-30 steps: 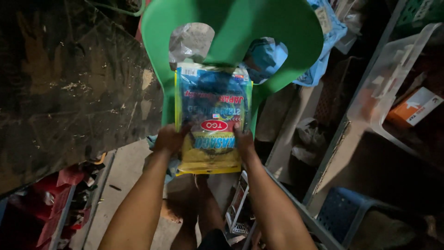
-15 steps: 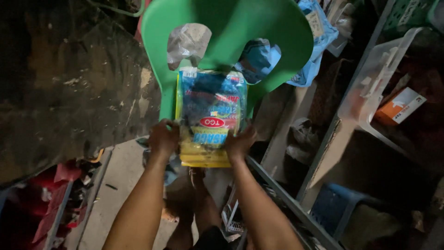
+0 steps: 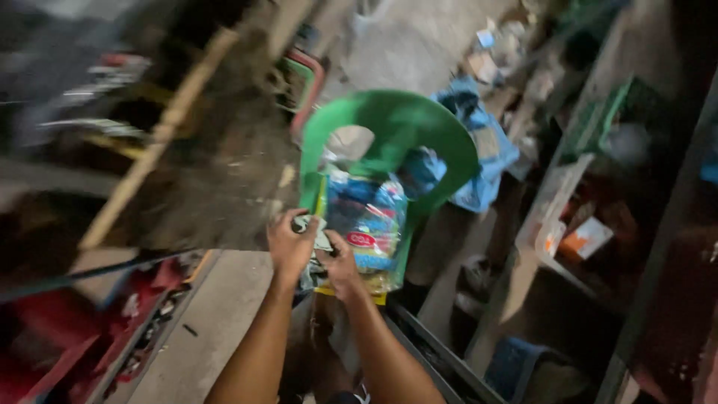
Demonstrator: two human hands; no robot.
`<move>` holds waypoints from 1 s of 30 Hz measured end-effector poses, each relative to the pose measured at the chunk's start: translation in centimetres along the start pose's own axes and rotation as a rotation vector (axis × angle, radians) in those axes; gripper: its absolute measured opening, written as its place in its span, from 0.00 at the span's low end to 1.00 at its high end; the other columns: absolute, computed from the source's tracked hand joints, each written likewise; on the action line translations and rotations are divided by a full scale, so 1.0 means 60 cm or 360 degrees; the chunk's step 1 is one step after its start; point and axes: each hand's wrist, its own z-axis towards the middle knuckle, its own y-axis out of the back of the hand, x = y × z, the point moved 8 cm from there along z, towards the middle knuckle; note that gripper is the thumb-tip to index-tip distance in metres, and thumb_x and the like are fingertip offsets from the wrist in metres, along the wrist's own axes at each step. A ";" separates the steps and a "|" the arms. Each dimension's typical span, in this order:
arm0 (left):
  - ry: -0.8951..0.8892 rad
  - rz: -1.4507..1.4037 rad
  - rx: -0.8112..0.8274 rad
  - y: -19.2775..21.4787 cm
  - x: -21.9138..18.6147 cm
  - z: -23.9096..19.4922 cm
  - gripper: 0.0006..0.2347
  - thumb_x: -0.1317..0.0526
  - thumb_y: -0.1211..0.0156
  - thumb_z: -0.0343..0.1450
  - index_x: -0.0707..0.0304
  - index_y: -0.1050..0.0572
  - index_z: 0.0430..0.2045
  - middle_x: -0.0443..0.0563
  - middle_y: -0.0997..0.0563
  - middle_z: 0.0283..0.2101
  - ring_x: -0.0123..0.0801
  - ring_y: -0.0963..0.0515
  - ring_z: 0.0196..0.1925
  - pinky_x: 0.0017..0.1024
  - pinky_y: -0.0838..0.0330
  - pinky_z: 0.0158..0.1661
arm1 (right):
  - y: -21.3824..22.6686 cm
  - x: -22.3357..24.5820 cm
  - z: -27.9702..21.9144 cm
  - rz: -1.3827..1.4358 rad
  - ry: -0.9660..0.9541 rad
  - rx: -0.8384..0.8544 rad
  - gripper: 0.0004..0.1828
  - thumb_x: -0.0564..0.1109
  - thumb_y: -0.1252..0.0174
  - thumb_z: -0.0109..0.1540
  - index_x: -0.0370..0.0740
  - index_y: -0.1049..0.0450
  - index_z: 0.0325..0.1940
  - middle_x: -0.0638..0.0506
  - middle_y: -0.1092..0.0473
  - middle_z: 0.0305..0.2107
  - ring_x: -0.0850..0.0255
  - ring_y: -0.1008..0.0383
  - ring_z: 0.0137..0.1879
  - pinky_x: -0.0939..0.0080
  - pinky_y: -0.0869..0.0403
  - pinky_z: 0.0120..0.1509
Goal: The person wipes several packaged motorcycle parts with a light blue cloth. They handle a yellow package, a white package, and a black package, cleaning the exterior of each before placing them on a green plastic chair.
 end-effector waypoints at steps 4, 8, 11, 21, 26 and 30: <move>0.0386 -0.0181 0.0165 0.123 -0.022 -0.069 0.37 0.31 0.35 0.61 0.61 0.26 0.56 0.69 0.22 0.56 0.60 0.27 0.64 0.50 0.37 0.65 | -0.122 0.110 -0.046 -0.0104 0.0124 0.0269 0.29 0.24 0.40 0.54 0.37 0.24 0.59 0.45 0.26 0.51 0.58 0.30 0.57 0.54 0.25 0.58; 0.0157 -0.0665 -0.0192 0.296 -0.050 -0.127 0.14 0.51 0.38 0.69 0.65 0.23 0.26 0.60 0.24 0.28 0.48 0.24 0.38 0.45 0.33 0.43 | -0.264 0.199 -0.132 -0.0279 0.0186 0.0408 0.15 0.33 0.41 0.55 0.39 0.20 0.45 0.51 0.31 0.31 0.63 0.30 0.36 0.59 0.27 0.41; 0.0004 -0.0700 -0.0436 0.434 -0.081 -0.190 0.12 0.60 0.44 0.71 0.65 0.27 0.16 0.54 0.30 0.16 0.38 0.29 0.23 0.38 0.34 0.33 | -0.363 0.220 -0.193 -0.0344 0.0348 0.0580 0.14 0.42 0.44 0.57 0.39 0.20 0.45 0.46 0.30 0.36 0.57 0.30 0.44 0.54 0.30 0.50; -0.0319 -0.0765 -0.1077 0.764 0.037 -0.475 0.18 0.75 0.51 0.64 0.53 0.12 0.29 0.54 0.14 0.26 0.40 0.15 0.35 0.34 0.24 0.44 | -0.606 0.216 -0.468 -0.0395 0.0513 0.1094 0.11 0.46 0.40 0.61 0.38 0.18 0.43 0.48 0.22 0.35 0.60 0.25 0.44 0.59 0.25 0.51; -0.0186 -0.0887 -0.1409 0.853 0.194 -0.594 0.16 0.75 0.52 0.65 0.57 0.13 0.26 0.53 0.18 0.21 0.35 0.21 0.31 0.32 0.27 0.43 | -0.717 0.167 -0.642 -0.0475 0.0259 0.1459 0.09 0.43 0.39 0.61 0.38 0.18 0.42 0.46 0.20 0.31 0.61 0.20 0.39 0.64 0.23 0.41; -0.0092 -0.0953 -0.1667 0.926 0.279 -0.686 0.11 0.70 0.49 0.67 0.58 0.15 0.24 0.54 0.21 0.17 0.38 0.23 0.27 0.34 0.27 0.41 | -0.782 0.151 -0.762 -0.0946 0.0526 0.1658 0.16 0.54 0.41 0.62 0.44 0.18 0.46 0.43 0.21 0.35 0.53 0.19 0.44 0.54 0.24 0.51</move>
